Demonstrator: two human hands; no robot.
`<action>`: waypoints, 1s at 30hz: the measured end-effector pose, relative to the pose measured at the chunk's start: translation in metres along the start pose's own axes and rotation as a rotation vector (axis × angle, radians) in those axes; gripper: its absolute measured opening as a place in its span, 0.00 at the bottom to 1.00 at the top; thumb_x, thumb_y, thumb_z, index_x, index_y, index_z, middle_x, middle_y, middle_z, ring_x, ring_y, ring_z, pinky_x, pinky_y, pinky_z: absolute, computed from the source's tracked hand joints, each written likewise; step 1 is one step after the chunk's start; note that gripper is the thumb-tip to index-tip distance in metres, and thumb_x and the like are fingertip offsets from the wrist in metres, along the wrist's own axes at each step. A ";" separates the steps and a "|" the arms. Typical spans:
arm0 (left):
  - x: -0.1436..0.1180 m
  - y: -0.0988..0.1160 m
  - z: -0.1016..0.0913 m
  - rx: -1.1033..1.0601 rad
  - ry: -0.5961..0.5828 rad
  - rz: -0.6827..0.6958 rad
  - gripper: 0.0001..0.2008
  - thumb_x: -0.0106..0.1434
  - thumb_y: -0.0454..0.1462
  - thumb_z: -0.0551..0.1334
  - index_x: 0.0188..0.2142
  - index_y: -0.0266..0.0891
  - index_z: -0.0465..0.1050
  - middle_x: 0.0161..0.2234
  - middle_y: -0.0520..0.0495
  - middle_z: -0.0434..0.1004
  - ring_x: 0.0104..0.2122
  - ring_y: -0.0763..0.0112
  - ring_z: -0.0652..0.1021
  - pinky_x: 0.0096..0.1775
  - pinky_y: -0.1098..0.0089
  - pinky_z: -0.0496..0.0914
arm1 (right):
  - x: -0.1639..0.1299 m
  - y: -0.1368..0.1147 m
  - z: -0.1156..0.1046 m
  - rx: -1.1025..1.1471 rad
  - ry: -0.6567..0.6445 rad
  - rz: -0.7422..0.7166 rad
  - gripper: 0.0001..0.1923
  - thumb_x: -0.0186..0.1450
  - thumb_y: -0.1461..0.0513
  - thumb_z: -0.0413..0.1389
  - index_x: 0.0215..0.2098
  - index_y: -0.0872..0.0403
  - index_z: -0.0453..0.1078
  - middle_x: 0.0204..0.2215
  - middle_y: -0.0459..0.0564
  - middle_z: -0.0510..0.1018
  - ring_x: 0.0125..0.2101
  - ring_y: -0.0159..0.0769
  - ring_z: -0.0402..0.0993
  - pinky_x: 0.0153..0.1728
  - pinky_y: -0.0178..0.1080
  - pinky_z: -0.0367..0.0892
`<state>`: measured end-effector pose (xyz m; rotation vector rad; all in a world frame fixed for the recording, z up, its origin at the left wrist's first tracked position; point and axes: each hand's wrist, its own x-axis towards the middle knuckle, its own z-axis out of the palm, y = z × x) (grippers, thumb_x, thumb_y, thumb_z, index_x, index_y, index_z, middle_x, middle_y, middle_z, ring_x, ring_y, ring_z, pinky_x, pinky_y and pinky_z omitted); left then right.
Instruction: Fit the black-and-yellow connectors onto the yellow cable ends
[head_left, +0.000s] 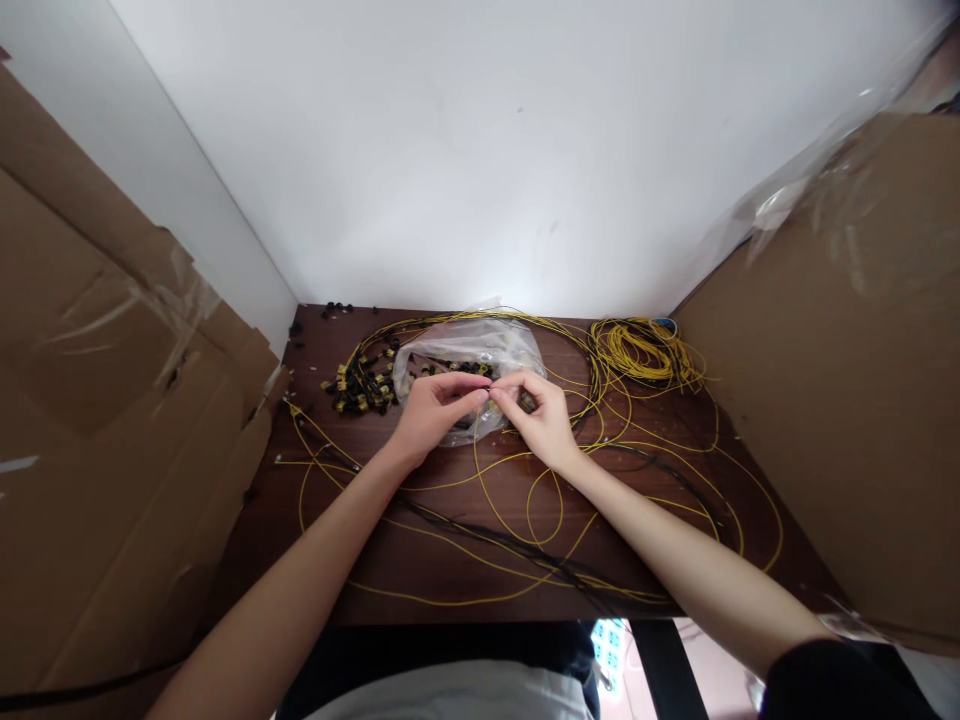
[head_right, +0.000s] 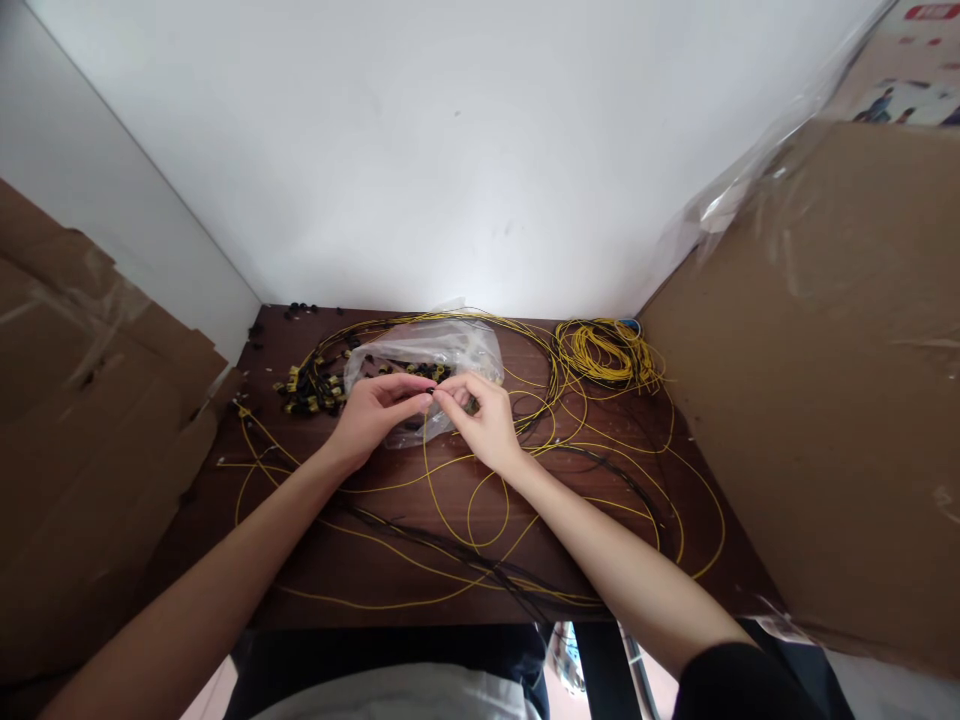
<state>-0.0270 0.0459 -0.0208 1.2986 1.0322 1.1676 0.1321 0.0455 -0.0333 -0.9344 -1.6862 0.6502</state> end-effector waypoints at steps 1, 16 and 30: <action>0.000 0.000 0.000 0.009 -0.001 -0.001 0.11 0.49 0.36 0.68 0.34 0.35 0.78 0.33 0.45 0.80 0.32 0.71 0.77 0.37 0.71 0.71 | 0.000 0.000 0.000 0.005 0.003 -0.003 0.05 0.62 0.61 0.55 0.30 0.54 0.71 0.24 0.45 0.72 0.24 0.29 0.65 0.29 0.35 0.63; 0.000 0.001 -0.003 0.018 -0.038 -0.043 0.12 0.51 0.37 0.67 0.35 0.34 0.79 0.23 0.50 0.76 0.24 0.76 0.73 0.31 0.74 0.67 | -0.002 0.002 0.001 0.000 0.008 -0.028 0.03 0.61 0.64 0.55 0.31 0.54 0.71 0.23 0.44 0.70 0.24 0.29 0.64 0.29 0.35 0.63; 0.000 0.001 -0.003 0.026 -0.043 -0.035 0.11 0.50 0.37 0.67 0.34 0.34 0.79 0.21 0.50 0.75 0.23 0.76 0.72 0.29 0.73 0.67 | -0.002 0.001 0.000 -0.029 0.002 -0.022 0.04 0.62 0.62 0.55 0.31 0.53 0.71 0.23 0.44 0.70 0.24 0.30 0.65 0.29 0.36 0.64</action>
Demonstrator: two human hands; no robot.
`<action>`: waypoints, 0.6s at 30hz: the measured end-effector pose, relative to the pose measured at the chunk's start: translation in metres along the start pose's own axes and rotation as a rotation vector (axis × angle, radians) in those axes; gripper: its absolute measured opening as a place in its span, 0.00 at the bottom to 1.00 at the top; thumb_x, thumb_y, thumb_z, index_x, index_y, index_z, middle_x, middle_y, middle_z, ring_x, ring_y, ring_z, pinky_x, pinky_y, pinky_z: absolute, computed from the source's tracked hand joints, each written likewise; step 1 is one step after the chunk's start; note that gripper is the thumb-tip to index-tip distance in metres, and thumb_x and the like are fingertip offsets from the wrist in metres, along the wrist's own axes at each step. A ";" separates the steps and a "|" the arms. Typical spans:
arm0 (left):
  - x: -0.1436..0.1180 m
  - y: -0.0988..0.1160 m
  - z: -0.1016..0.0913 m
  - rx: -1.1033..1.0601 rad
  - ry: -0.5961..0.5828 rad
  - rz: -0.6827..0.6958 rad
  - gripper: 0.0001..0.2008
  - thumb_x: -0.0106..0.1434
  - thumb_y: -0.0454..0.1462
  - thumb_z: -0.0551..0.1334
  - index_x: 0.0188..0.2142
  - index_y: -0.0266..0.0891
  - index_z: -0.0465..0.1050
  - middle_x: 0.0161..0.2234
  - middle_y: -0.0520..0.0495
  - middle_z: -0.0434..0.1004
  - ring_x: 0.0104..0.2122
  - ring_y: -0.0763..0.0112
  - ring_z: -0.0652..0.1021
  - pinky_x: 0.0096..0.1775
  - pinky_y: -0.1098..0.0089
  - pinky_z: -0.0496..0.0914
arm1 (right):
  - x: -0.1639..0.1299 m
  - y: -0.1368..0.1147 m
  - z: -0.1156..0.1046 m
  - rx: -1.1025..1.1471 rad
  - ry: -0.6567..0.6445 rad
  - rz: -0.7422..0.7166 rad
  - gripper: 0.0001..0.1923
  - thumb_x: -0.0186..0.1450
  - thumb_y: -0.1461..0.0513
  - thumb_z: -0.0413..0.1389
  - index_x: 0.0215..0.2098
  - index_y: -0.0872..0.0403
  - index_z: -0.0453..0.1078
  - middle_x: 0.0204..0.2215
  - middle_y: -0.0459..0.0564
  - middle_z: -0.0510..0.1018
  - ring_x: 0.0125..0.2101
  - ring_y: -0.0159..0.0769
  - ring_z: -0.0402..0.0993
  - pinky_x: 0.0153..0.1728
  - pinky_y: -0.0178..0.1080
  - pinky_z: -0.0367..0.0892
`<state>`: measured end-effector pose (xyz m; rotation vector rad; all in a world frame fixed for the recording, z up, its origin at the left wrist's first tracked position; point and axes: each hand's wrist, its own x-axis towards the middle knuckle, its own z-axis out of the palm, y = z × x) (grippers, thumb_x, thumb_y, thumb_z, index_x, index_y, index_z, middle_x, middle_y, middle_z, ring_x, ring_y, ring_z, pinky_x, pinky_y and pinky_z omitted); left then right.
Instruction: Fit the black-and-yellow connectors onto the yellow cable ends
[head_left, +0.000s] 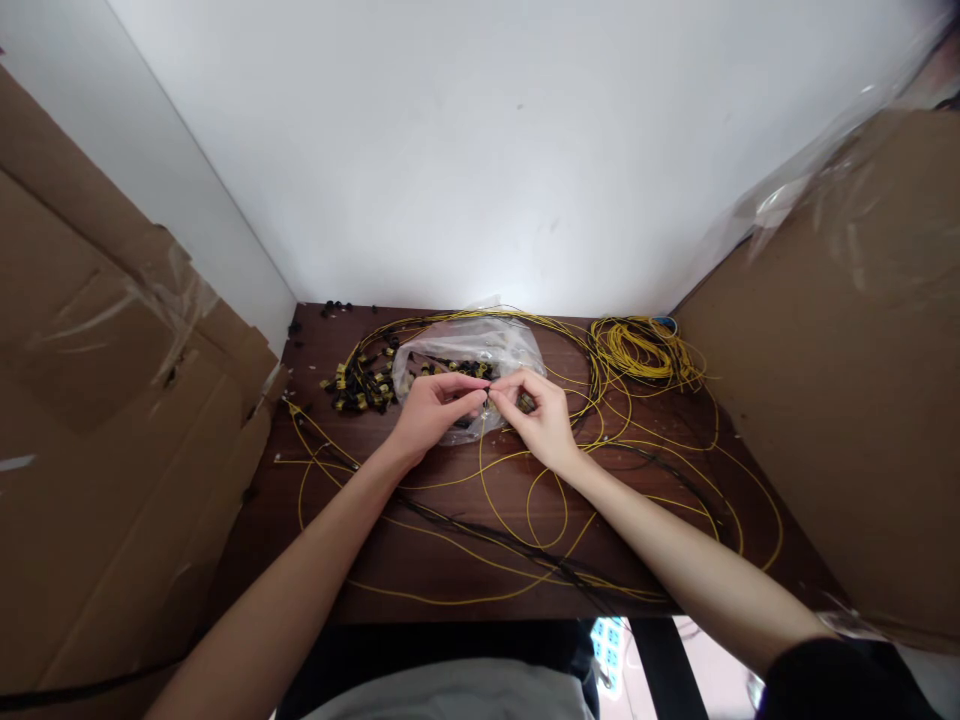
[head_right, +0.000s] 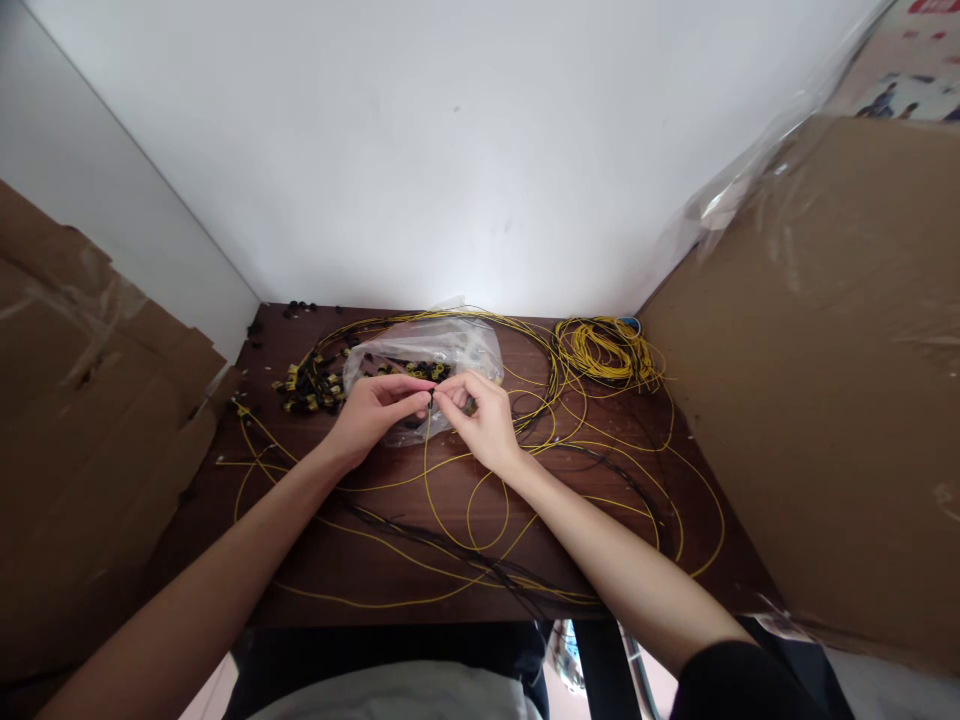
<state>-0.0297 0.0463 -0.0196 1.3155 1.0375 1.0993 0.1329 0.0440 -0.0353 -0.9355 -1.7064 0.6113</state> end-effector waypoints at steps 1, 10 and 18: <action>0.000 -0.001 0.000 0.001 0.000 0.004 0.11 0.50 0.37 0.67 0.34 0.34 0.79 0.21 0.49 0.75 0.23 0.75 0.72 0.29 0.72 0.67 | 0.000 0.000 0.000 -0.004 -0.006 0.002 0.04 0.62 0.61 0.55 0.31 0.53 0.71 0.23 0.44 0.70 0.24 0.30 0.65 0.29 0.36 0.64; 0.000 -0.001 -0.003 0.009 -0.028 0.012 0.10 0.50 0.37 0.68 0.33 0.33 0.79 0.22 0.49 0.76 0.22 0.76 0.73 0.29 0.73 0.68 | 0.000 0.001 -0.002 -0.013 -0.028 -0.038 0.05 0.61 0.60 0.56 0.30 0.53 0.71 0.23 0.44 0.71 0.25 0.31 0.65 0.29 0.36 0.64; 0.001 0.003 -0.002 -0.096 0.027 0.025 0.13 0.51 0.37 0.67 0.37 0.34 0.76 0.29 0.47 0.78 0.26 0.75 0.73 0.30 0.73 0.68 | -0.002 0.000 -0.001 0.072 0.022 -0.001 0.09 0.64 0.60 0.52 0.43 0.52 0.67 0.26 0.45 0.73 0.27 0.32 0.69 0.32 0.38 0.67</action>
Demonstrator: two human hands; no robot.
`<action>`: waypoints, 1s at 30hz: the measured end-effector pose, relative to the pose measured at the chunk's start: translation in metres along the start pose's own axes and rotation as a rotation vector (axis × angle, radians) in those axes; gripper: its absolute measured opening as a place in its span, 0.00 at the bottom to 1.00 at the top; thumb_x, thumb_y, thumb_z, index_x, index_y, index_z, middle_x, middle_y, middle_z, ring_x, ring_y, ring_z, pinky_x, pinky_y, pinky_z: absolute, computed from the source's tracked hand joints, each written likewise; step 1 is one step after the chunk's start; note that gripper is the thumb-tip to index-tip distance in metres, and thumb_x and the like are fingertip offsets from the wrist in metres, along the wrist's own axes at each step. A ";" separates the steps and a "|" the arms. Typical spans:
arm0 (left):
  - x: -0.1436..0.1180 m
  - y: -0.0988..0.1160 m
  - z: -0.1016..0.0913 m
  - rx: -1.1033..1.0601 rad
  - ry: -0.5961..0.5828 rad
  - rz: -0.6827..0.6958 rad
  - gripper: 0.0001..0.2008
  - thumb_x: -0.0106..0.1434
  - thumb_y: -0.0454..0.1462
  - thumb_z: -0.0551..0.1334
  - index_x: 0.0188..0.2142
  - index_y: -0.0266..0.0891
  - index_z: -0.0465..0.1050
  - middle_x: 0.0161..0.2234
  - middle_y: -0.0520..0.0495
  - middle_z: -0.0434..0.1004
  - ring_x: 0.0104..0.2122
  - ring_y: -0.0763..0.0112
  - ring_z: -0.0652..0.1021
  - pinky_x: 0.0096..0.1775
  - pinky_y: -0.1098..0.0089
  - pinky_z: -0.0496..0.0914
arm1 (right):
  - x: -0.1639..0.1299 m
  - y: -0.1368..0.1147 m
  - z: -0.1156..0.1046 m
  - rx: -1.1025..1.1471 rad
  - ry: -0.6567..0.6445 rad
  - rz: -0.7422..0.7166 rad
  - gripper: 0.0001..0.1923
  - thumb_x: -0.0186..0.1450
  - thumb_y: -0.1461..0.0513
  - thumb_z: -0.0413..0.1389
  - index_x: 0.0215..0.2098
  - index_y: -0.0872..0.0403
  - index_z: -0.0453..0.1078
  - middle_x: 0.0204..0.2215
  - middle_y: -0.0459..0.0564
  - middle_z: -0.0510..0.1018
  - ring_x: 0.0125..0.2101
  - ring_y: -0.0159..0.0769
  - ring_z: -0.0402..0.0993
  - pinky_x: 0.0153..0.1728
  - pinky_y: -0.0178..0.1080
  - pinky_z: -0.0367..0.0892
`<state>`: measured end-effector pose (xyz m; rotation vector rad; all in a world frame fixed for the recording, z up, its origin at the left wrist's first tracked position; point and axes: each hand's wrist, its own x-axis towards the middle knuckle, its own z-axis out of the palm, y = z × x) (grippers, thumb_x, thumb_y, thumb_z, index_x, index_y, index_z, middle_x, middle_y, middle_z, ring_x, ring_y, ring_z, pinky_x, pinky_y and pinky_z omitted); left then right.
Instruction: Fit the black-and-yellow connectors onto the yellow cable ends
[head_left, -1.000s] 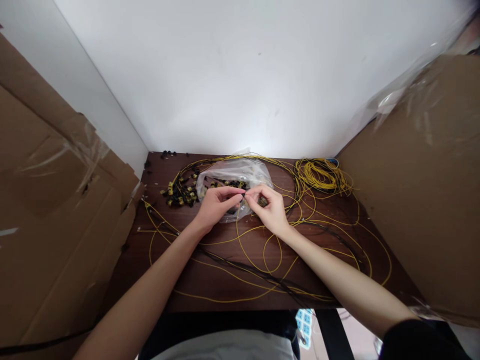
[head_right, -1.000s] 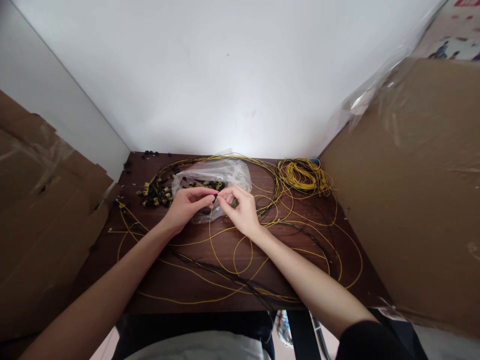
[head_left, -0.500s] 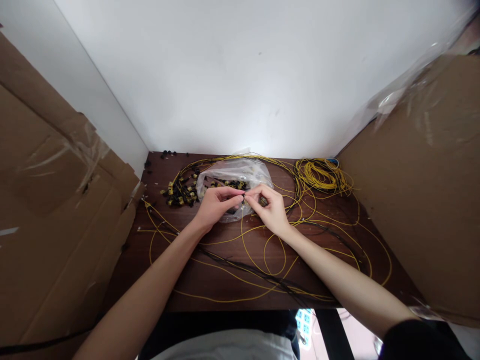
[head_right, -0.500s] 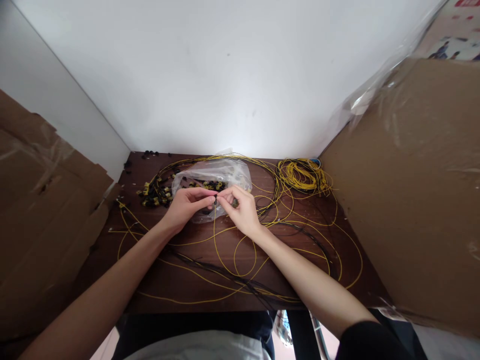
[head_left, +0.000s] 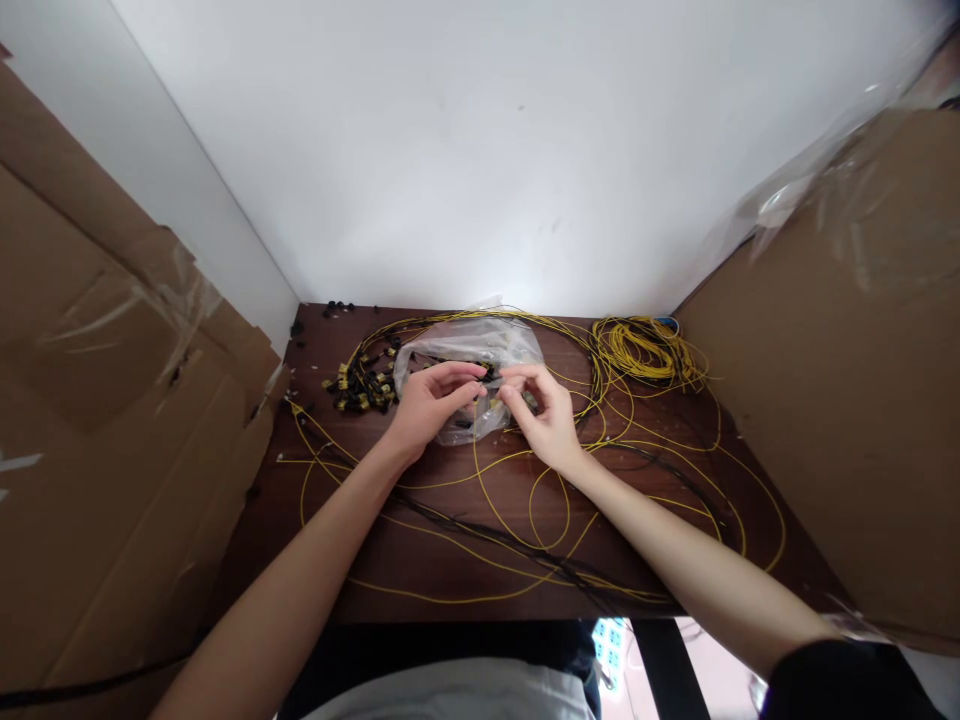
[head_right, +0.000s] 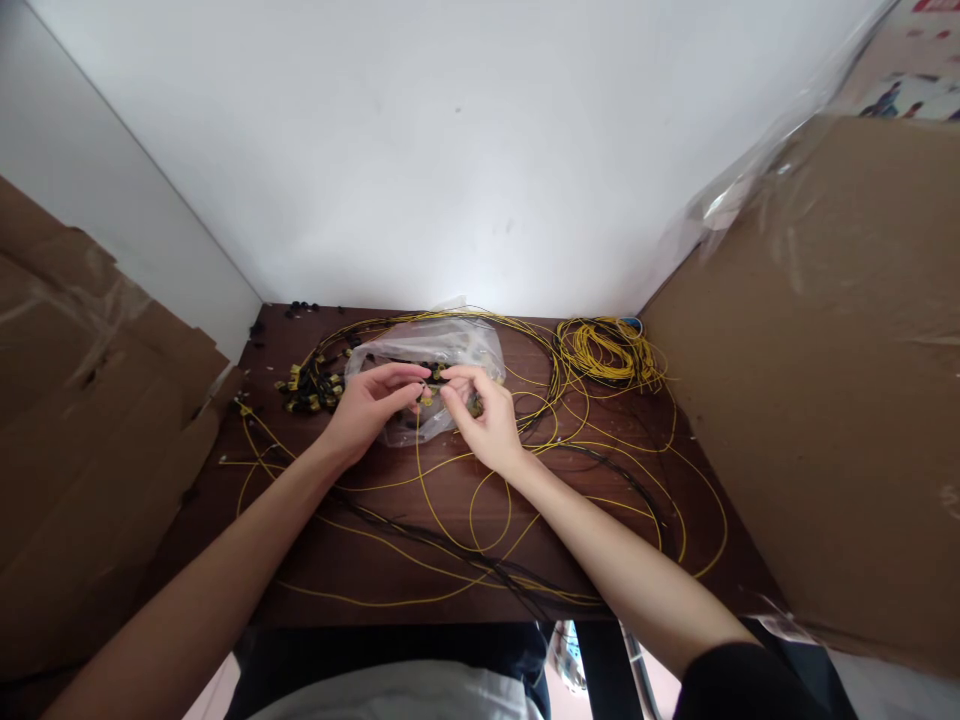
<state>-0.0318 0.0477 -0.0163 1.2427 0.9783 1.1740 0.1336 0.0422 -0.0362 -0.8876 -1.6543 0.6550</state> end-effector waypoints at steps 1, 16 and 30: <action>0.001 -0.001 -0.001 -0.006 0.026 0.014 0.13 0.51 0.37 0.67 0.37 0.35 0.76 0.30 0.47 0.78 0.27 0.74 0.74 0.30 0.73 0.68 | 0.000 0.001 0.000 -0.039 -0.010 0.000 0.08 0.65 0.61 0.51 0.42 0.52 0.67 0.27 0.46 0.73 0.27 0.33 0.69 0.32 0.38 0.67; 0.005 -0.002 -0.005 -0.019 0.164 0.124 0.09 0.53 0.37 0.64 0.34 0.36 0.77 0.29 0.48 0.78 0.22 0.78 0.69 0.28 0.73 0.65 | 0.003 0.009 -0.002 -0.445 -0.455 -0.268 0.17 0.62 0.71 0.47 0.42 0.50 0.72 0.47 0.50 0.74 0.48 0.41 0.65 0.48 0.49 0.61; 0.002 -0.004 -0.001 0.035 0.122 0.091 0.14 0.51 0.39 0.67 0.37 0.34 0.76 0.32 0.43 0.80 0.35 0.65 0.78 0.30 0.73 0.69 | 0.000 0.012 -0.001 -0.533 -0.376 -0.167 0.13 0.63 0.70 0.48 0.38 0.52 0.71 0.38 0.52 0.74 0.41 0.41 0.66 0.41 0.44 0.61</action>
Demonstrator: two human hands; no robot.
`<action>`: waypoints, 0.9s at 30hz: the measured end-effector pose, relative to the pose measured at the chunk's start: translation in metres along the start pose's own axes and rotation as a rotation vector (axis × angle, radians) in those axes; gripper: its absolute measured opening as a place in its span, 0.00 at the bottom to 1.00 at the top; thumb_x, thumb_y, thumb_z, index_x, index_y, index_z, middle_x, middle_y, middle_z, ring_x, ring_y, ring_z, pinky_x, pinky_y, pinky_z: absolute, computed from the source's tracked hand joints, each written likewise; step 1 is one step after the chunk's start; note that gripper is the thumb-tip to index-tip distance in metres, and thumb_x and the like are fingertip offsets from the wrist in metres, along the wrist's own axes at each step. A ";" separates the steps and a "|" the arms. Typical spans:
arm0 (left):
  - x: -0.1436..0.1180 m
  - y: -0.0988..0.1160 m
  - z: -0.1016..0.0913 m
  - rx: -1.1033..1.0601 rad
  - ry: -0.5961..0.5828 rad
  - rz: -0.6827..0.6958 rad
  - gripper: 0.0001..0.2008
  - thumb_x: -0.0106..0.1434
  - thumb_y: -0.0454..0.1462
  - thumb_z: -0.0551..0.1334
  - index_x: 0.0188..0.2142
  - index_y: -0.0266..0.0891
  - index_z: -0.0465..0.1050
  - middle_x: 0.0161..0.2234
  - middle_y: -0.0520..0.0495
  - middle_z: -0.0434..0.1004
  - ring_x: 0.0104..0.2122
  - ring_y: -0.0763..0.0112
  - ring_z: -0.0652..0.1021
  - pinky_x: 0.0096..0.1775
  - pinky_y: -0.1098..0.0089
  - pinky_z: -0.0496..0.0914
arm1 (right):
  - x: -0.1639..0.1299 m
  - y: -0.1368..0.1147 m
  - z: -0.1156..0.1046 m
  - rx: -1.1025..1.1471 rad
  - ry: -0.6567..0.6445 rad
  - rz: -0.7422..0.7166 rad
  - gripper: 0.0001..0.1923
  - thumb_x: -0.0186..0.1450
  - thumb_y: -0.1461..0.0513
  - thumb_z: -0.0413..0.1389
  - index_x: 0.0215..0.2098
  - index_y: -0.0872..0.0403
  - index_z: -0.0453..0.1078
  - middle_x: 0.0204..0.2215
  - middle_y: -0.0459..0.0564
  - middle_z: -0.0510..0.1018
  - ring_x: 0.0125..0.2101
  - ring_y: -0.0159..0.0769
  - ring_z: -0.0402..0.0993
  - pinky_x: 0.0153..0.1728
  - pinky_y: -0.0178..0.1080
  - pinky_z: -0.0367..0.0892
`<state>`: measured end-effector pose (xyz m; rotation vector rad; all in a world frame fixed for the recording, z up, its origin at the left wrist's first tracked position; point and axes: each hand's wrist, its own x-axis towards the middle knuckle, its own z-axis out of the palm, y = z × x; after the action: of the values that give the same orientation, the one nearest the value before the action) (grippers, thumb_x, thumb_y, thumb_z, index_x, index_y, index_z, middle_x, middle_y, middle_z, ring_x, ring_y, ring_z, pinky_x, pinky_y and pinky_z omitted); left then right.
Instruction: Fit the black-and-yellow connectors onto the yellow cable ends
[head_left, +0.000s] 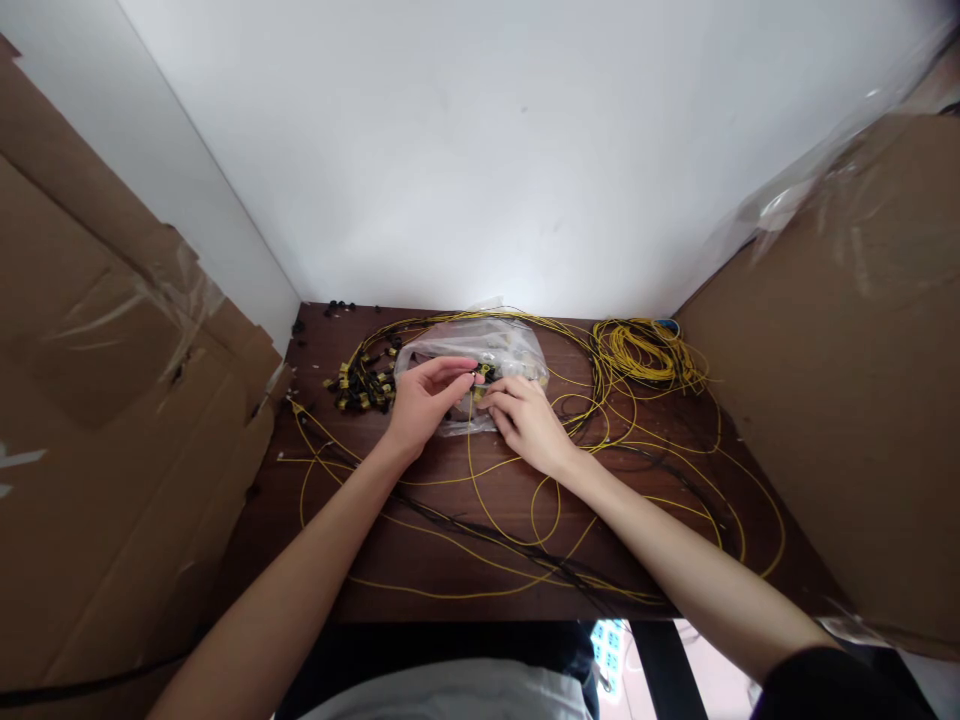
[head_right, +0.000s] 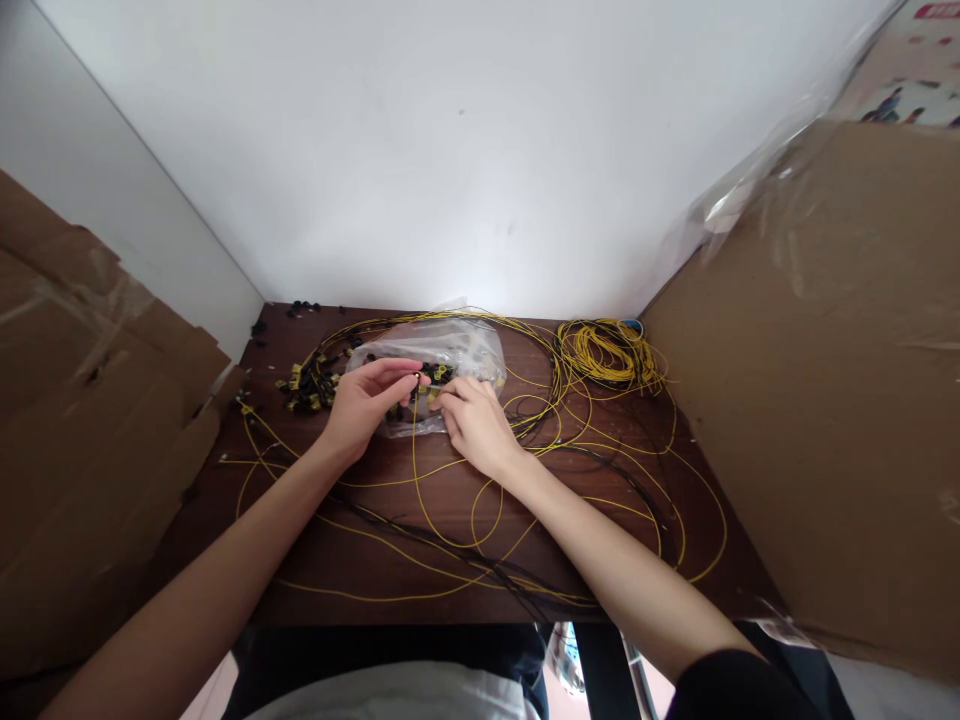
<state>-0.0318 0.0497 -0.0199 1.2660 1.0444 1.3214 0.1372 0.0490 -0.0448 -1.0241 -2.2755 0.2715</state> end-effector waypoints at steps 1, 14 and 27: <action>0.000 0.000 0.000 -0.004 -0.005 -0.002 0.14 0.51 0.39 0.67 0.37 0.34 0.76 0.33 0.43 0.80 0.36 0.64 0.78 0.31 0.72 0.69 | 0.000 0.000 0.000 0.004 0.015 0.003 0.12 0.63 0.70 0.49 0.38 0.52 0.71 0.37 0.52 0.74 0.41 0.41 0.66 0.42 0.44 0.61; -0.001 -0.002 0.003 0.116 -0.017 0.040 0.10 0.49 0.37 0.68 0.31 0.34 0.77 0.33 0.44 0.79 0.31 0.71 0.77 0.36 0.71 0.72 | 0.003 -0.011 -0.005 0.449 0.412 0.119 0.04 0.61 0.64 0.56 0.34 0.50 0.72 0.34 0.48 0.72 0.34 0.34 0.70 0.35 0.39 0.69; -0.001 -0.005 0.004 0.094 -0.028 0.036 0.11 0.47 0.37 0.69 0.31 0.33 0.77 0.32 0.45 0.79 0.31 0.71 0.77 0.35 0.71 0.73 | 0.004 -0.012 -0.005 0.483 0.419 0.143 0.07 0.62 0.64 0.56 0.38 0.50 0.72 0.35 0.48 0.73 0.33 0.33 0.71 0.37 0.39 0.70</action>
<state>-0.0275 0.0489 -0.0242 1.3754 1.0797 1.2906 0.1310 0.0436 -0.0341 -0.8857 -1.6542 0.5750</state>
